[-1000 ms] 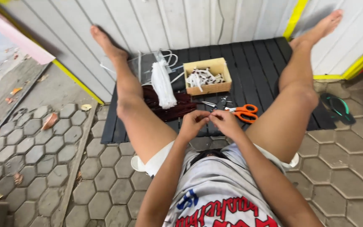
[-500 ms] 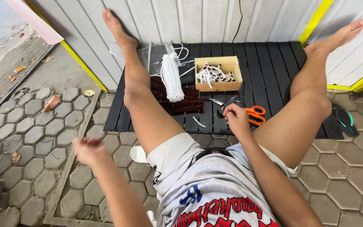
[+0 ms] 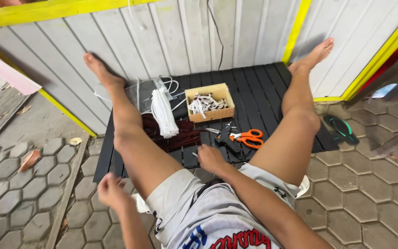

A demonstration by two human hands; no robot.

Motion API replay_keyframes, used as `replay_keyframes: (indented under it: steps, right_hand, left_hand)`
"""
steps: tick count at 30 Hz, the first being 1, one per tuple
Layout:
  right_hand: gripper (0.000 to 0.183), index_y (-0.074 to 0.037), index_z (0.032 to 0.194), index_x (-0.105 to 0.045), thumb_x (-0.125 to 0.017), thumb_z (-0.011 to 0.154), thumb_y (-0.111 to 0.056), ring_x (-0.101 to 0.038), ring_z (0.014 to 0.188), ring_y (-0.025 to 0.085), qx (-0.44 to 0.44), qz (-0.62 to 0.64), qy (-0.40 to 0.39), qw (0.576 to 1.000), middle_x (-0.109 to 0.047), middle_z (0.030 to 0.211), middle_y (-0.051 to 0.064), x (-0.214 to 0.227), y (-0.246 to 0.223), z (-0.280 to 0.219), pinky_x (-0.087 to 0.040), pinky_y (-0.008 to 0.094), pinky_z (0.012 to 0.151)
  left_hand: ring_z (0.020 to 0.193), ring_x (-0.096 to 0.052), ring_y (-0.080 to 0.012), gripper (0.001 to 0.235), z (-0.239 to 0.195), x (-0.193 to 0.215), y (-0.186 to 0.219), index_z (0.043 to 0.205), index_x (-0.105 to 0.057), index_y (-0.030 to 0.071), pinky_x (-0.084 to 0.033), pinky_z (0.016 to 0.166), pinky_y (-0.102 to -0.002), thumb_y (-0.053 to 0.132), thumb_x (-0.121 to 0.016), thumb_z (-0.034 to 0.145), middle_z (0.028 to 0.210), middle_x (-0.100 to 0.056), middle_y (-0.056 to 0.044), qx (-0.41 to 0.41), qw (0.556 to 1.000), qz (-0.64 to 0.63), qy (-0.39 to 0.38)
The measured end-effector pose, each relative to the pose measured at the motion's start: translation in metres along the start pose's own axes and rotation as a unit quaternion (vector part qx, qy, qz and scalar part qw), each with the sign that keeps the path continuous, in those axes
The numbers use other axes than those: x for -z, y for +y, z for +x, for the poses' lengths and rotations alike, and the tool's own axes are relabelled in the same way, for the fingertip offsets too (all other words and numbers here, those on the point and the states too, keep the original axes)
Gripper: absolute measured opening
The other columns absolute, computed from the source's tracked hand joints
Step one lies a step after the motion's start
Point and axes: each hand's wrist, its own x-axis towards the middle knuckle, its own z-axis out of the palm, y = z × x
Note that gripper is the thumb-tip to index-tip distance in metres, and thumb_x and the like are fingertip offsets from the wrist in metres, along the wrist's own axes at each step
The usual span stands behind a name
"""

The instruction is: The person sits on a low bench and assembles wire harnesses by inserting white plastic connectors into dark brown wires. They use a crimping tool to secure the connectors and a pair of orange scissors to trim the excess wire ends.

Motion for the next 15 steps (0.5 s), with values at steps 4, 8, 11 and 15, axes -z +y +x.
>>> replay_keyframes:
  steps: [4, 8, 11, 15]
  right_hand:
    - [0.009, -0.006, 0.092, -0.067, -0.062, 0.096, -0.012, -0.069, 0.078, 0.029, -0.027, 0.203, 0.079, 0.976, -0.064, 0.080, 0.009, 0.048, -0.018, -0.023, -0.056, 0.038, 0.066]
    - [0.011, -0.010, 0.098, -0.063, -0.057, 0.104, -0.017, -0.066, 0.068, 0.024, -0.065, 0.366, 0.156, 0.915, -0.068, 0.067, 0.011, 0.071, -0.028, -0.042, -0.052, 0.037, 0.065]
    - [0.007, -0.013, 0.099, -0.066, -0.060, 0.101, -0.014, -0.065, 0.068, 0.021, -0.057, 0.376, 0.169, 0.910, -0.070, 0.067, 0.011, 0.088, -0.032, -0.040, -0.053, 0.037, 0.066]
    - [0.005, -0.015, 0.093, -0.072, -0.068, 0.094, -0.012, -0.065, 0.065, 0.018, 0.003, 0.367, 0.141, 0.919, -0.072, 0.066, 0.006, 0.088, -0.035, -0.040, -0.054, 0.034, 0.066]
  left_hand:
    - [0.076, -0.067, -0.0177, 0.011, -0.080, -0.083, -0.030, 0.102, -0.071, 0.009, -0.054, 0.065, -0.032, 0.017, -0.069, 0.096, 0.090, -0.070, -0.008, -0.018, 0.987, 0.036, -0.156]
    - [0.082, -0.073, -0.0254, 0.019, -0.154, -0.135, -0.023, 0.107, -0.077, 0.009, -0.060, 0.068, -0.039, 0.023, -0.070, 0.097, 0.095, -0.074, -0.011, -0.030, 0.909, 0.109, -0.401]
    - [0.076, -0.071, -0.0212, 0.019, -0.160, -0.132, -0.009, 0.109, -0.076, 0.007, -0.060, 0.062, -0.034, 0.021, -0.068, 0.098, 0.093, -0.072, -0.010, -0.004, 0.898, 0.088, -0.430]
    - [0.056, -0.059, -0.0159, 0.013, -0.141, -0.124, -0.047, 0.098, -0.076, 0.002, -0.051, 0.047, -0.026, 0.014, -0.071, 0.096, 0.073, -0.064, -0.009, 0.061, 0.903, 0.022, -0.424]
